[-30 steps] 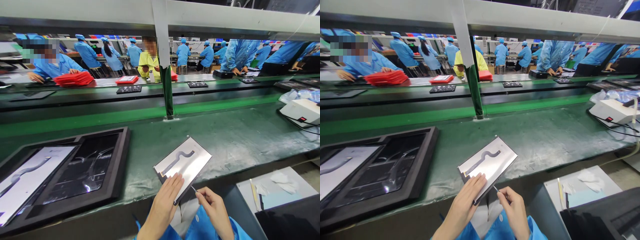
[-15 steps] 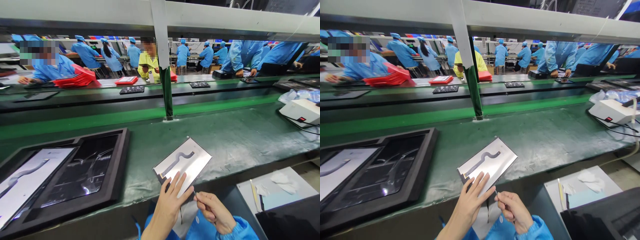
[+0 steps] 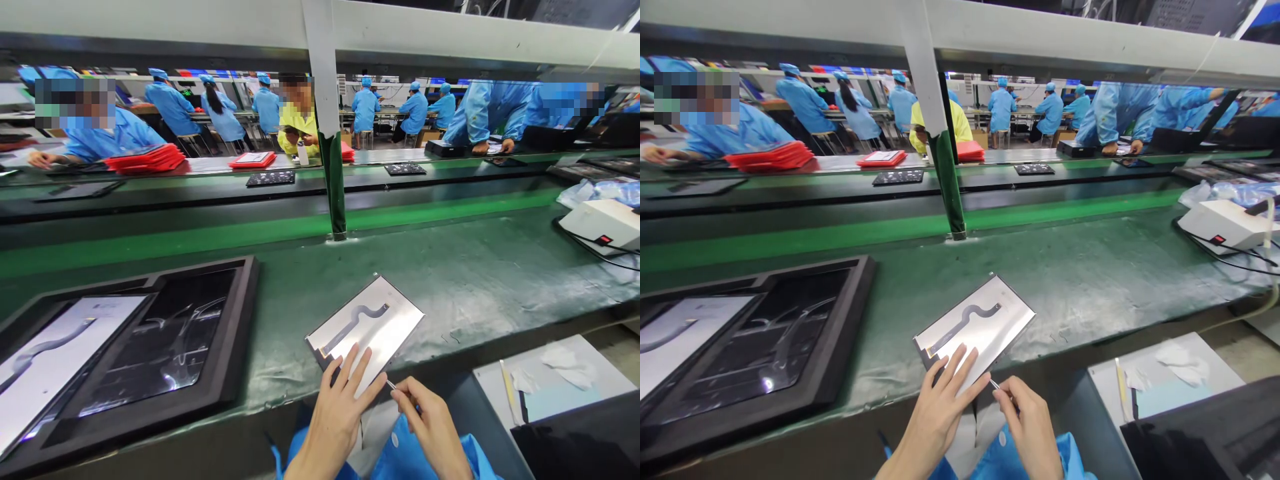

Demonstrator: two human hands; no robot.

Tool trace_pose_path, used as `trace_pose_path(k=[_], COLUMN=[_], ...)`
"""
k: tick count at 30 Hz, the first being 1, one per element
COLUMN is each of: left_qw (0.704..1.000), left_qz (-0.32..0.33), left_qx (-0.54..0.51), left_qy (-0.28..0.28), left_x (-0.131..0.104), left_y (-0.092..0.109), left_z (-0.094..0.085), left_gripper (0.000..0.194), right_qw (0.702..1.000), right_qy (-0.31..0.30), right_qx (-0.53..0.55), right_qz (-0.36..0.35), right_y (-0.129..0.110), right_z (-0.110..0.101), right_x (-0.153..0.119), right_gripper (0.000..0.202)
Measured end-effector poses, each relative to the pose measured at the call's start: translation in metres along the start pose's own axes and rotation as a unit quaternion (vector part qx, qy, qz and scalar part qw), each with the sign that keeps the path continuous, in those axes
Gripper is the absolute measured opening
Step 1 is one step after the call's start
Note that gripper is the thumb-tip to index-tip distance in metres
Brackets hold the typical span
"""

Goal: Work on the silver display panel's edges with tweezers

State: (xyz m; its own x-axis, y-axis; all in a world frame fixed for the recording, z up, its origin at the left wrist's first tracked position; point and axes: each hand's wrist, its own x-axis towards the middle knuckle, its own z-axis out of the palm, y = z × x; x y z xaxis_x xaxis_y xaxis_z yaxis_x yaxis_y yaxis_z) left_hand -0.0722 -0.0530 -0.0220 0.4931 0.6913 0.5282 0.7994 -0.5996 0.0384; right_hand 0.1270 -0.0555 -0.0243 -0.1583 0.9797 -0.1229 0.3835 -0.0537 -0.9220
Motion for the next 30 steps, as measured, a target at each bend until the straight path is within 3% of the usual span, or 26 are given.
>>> trace_pose_path(k=[6,12,15,21,27,30], left_qw=[1.000,1.000,1.000,1.000,0.998,0.997], left_qz=[-0.008,-0.004,-0.003,-0.018,-0.016,-0.022], left_qx=[0.010,0.023,0.021,-0.008,-0.041,-0.066], left_qy=[-0.014,-0.020,-0.013,-0.014,-0.041,-0.042], left_x=[0.002,0.002,0.002,0.000,-0.001,-0.005], left_y=[0.002,0.001,0.001,0.001,-0.004,-0.008], left_z=[0.000,0.001,0.001,0.001,0.002,0.002], left_gripper=[0.070,0.067,0.067,0.074,0.088,0.098], right_qw=[0.994,0.955,0.954,0.978,0.980,0.983], right_qy=[-0.038,-0.133,-0.140,-0.114,-0.119,-0.116], right_qx=[0.082,0.225,0.223,0.166,0.122,0.119], right_qz=[0.055,0.142,0.144,0.055,0.101,0.081], right_y=[0.001,0.001,0.000,0.002,0.000,0.000], right_z=[-0.001,-0.004,-0.002,-0.001,-0.008,-0.008], right_x=[0.007,0.019,0.019,0.015,0.016,0.017], right_gripper=[0.050,0.065,0.065,0.052,0.058,0.061])
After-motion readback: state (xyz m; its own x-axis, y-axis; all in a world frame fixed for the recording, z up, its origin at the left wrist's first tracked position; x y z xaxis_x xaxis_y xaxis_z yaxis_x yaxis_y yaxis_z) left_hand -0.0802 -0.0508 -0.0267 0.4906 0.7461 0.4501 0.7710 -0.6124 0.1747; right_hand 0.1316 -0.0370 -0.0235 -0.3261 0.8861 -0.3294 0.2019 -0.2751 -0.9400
